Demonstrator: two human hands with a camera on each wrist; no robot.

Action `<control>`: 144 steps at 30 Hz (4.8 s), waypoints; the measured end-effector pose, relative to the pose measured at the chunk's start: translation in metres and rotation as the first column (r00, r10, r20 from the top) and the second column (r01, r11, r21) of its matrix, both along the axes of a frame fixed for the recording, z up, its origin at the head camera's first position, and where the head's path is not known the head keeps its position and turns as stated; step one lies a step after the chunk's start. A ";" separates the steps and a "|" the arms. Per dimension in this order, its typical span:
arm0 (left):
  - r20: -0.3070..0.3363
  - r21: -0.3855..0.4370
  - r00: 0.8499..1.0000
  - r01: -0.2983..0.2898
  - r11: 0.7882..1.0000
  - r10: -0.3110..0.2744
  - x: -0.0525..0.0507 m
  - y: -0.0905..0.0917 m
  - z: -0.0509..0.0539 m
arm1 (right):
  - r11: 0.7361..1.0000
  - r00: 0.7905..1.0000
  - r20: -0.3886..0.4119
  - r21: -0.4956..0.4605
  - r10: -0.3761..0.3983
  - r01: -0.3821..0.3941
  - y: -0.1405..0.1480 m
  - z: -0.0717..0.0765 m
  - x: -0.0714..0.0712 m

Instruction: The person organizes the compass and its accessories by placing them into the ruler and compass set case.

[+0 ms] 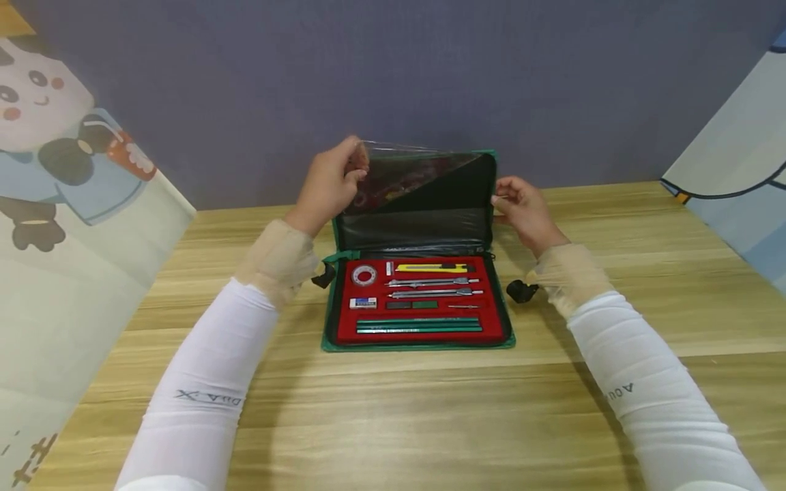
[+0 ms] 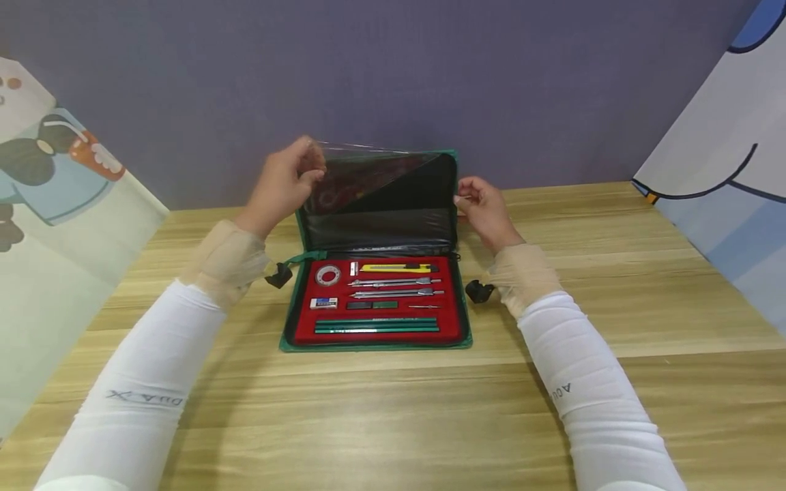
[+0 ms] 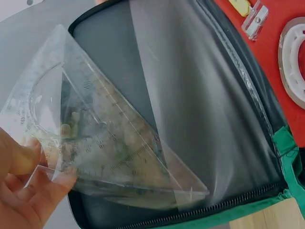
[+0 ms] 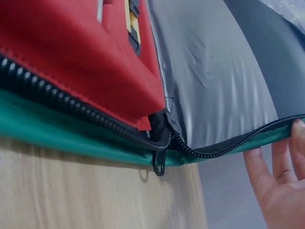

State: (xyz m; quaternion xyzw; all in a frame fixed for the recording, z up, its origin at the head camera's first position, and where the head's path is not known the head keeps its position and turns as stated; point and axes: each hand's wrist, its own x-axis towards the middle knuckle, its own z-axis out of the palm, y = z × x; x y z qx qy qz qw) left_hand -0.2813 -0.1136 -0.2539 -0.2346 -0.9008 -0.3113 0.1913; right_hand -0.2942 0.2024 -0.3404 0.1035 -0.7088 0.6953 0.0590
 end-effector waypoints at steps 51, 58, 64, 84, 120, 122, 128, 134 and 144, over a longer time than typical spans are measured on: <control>0.006 -0.332 0.993 -0.107 0.937 0.115 0.001 0.036 -0.003 | 0.997 0.999 -0.011 0.065 -0.030 0.031 -0.004 -0.001 -0.004; 0.018 -0.343 0.993 -0.106 0.933 0.119 0.000 0.037 -0.003 | 0.994 0.999 -0.006 0.098 -0.051 0.052 -0.004 -0.001 -0.004; 0.024 -0.341 0.993 -0.096 0.935 0.111 0.000 0.037 -0.004 | 0.997 1.000 -0.002 0.076 -0.027 0.027 -0.004 0.000 -0.002; 0.060 -0.284 0.993 -0.083 0.955 0.104 -0.004 0.037 -0.005 | 0.999 1.000 -0.001 0.034 -0.010 0.010 -0.003 0.001 0.002; -0.016 -0.095 0.996 -0.088 0.992 0.087 -0.009 0.024 -0.017 | 1.000 1.000 -0.014 -0.001 -0.016 0.016 -0.005 0.001 0.003; -0.021 -0.079 0.996 -0.092 0.993 0.090 -0.009 0.024 -0.018 | 1.000 1.000 -0.018 -0.004 -0.013 0.013 -0.005 0.001 0.003; -0.041 -0.053 0.994 -0.103 0.993 0.101 -0.009 0.023 -0.020 | 0.999 0.999 -0.022 0.001 -0.039 0.039 -0.005 -0.001 0.002; -0.033 -0.067 0.995 -0.101 0.993 0.099 -0.008 0.024 -0.021 | 0.999 0.999 -0.019 0.018 -0.040 0.040 -0.004 -0.001 0.002; -0.024 -0.113 0.993 -0.120 0.986 0.118 -0.007 0.025 -0.022 | 0.999 0.999 -0.023 0.027 -0.028 0.028 -0.005 0.001 0.005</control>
